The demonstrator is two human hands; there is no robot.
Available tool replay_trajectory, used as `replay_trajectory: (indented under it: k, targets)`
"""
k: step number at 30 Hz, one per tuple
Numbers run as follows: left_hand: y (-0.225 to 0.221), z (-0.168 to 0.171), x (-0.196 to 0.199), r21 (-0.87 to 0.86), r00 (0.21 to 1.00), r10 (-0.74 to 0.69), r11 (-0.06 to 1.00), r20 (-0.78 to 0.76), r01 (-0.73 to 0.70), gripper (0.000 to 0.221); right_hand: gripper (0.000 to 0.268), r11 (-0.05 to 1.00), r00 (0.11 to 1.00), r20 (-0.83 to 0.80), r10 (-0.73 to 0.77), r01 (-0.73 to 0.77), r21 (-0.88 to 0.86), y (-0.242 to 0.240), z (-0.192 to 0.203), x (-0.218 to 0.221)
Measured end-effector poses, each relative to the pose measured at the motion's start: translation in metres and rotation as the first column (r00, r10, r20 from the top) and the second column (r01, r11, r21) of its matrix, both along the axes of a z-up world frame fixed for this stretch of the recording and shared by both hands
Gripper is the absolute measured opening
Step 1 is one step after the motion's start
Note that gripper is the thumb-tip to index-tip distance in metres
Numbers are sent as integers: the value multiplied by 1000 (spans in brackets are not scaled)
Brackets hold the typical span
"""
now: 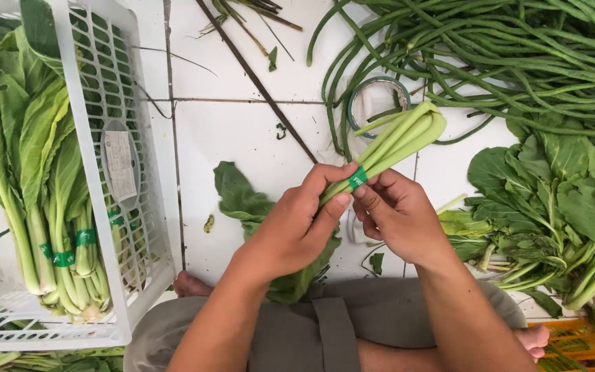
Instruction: Gathering stalks of leafy green vegetables into bunches and securing them with green adhesive tape.
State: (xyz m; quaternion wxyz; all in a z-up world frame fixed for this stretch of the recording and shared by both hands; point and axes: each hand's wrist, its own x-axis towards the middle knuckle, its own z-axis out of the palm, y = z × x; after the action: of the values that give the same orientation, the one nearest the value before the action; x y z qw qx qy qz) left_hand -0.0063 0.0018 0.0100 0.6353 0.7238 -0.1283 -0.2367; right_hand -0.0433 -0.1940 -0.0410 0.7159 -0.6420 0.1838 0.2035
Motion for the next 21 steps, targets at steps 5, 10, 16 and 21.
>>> replay_trajectory:
  k: [5,10,16,21]
  targets:
    - [3,-14,-3,-227,978,-33,974,-205,-15,25,15,1000,998,54,29,-30,10,-8,-4,-3]
    - [5,-26,-2,-451,918,-207,892,-339,34,33,12,995,992,114,56,-46,-90,-12,-8,4]
    - [4,-21,-5,-668,782,-412,744,-467,-6,32,36,983,966,253,59,-12,-185,-25,-26,9]
    - [7,-24,-3,-661,808,-342,747,-479,-76,33,35,978,983,181,0,38,-205,-33,-19,10]
